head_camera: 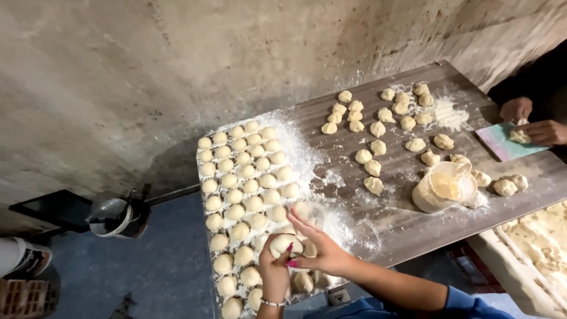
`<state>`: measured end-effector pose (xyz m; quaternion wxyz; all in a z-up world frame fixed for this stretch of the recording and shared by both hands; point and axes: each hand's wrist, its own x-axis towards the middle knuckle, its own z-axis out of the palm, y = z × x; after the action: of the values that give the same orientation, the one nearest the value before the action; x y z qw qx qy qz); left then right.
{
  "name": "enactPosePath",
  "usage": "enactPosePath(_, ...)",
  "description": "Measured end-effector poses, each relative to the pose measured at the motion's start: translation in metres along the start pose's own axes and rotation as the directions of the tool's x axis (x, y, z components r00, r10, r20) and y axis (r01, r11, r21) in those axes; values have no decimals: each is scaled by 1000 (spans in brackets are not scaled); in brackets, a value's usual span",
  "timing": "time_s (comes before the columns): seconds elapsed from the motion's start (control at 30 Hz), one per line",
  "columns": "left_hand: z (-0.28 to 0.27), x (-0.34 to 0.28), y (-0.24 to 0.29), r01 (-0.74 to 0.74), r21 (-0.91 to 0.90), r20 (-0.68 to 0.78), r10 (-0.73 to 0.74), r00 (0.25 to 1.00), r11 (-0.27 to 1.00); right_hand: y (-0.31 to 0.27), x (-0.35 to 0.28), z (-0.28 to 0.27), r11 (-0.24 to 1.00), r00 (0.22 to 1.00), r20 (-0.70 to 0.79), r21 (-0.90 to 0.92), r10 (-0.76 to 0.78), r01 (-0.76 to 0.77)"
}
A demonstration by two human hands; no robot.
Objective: Rolling portions of dough into small, uniform balls on a floured table.
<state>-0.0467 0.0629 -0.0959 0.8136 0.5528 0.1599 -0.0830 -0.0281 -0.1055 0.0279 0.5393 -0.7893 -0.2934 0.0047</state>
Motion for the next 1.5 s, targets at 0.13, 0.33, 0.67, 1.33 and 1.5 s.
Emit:
enactPosePath(0.13, 4, -5, 7, -294, 363, 111, 273, 956, 884, 83, 5, 4, 712, 700, 366, 127, 614, -691)
enactPosePath(0.33, 25, -26, 45, 224, -518, 475, 60, 878, 826, 93, -6, 36, 787, 982, -35, -594, 184, -169)
enactPosePath(0.67, 25, -28, 67, 276, 322, 57, -309, 949, 906, -27, 34, 4, 455, 558, 247, 370, 792, -810)
enactPosePath(1.33, 57, -43, 110, 45, -759, 477, 507, 718, 650, -30, 12, 40, 894, 894, -68, -114, -442, 433)
enactPosePath(1.5, 51, -24, 105, 182, -783, 382, 229, 895, 595, -52, 45, 21, 997, 996, -86, -80, 5, -11)
